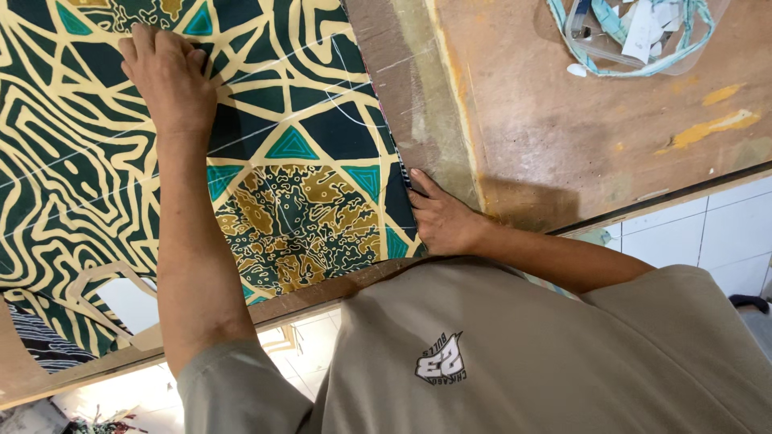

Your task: The person uses shears to cut a patterned fabric laid on a wooden table, following a template outline. They trim the fabric, remove excess pieces, and adjust the cut sections on the table.

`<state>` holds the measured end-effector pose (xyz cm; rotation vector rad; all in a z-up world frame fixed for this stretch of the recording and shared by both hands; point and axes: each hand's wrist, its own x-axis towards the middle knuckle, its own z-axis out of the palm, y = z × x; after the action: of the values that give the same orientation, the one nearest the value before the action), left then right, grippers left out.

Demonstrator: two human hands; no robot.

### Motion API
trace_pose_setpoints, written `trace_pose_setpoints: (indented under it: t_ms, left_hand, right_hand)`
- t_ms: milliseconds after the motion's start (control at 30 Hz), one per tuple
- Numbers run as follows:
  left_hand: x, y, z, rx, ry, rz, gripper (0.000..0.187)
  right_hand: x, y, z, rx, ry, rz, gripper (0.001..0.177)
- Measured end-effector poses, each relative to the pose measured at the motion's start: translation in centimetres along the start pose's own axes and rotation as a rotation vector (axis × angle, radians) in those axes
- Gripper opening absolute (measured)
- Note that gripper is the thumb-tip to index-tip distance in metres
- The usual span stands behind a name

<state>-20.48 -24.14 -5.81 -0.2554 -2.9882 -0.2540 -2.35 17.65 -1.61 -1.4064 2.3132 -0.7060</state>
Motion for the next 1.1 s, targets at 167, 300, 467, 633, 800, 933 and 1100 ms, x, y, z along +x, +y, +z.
trace_pose_setpoints:
  t_ms: [167, 300, 467, 633, 800, 933, 1100]
  left_hand:
    - [0.0, -0.1, 0.0, 0.020, -0.043, 0.002, 0.012]
    - [-0.2, 0.1, -0.4, 0.060, -0.031, 0.045, 0.013]
    - [0.3, 0.5, -1.4, 0.031, -0.063, 0.030, 0.010]
    - [1.9, 0.1, -3.3, -0.128, -0.019, 0.015, 0.014]
    - [3.1, -0.7, -2.7, -0.163, 0.052, 0.047, 0.019]
    - [3.1, -1.7, -1.6, -0.163, 0.008, 0.054, 0.015]
    - [2.6, -2.3, -1.3, -0.154, -0.037, 0.014, 0.015]
  right_hand:
    - [0.1, 0.0, 0.2, 0.028, 0.098, -0.019, 0.051]
    - [-0.1, 0.1, 0.2, 0.033, 0.089, -0.024, 0.050]
    - [-0.1, 0.1, 0.2, 0.058, 0.046, -0.014, 0.048]
    - [-0.1, -0.1, 0.0, 0.193, 0.015, 0.024, 0.044]
    - [-0.1, -0.1, -0.4, 0.111, 0.083, 0.001, 0.043]
    - [-0.1, 0.0, -0.5, 0.152, 0.057, 0.003, 0.039]
    - [-0.2, 0.1, -0.4, 0.124, 0.069, -0.012, 0.041]
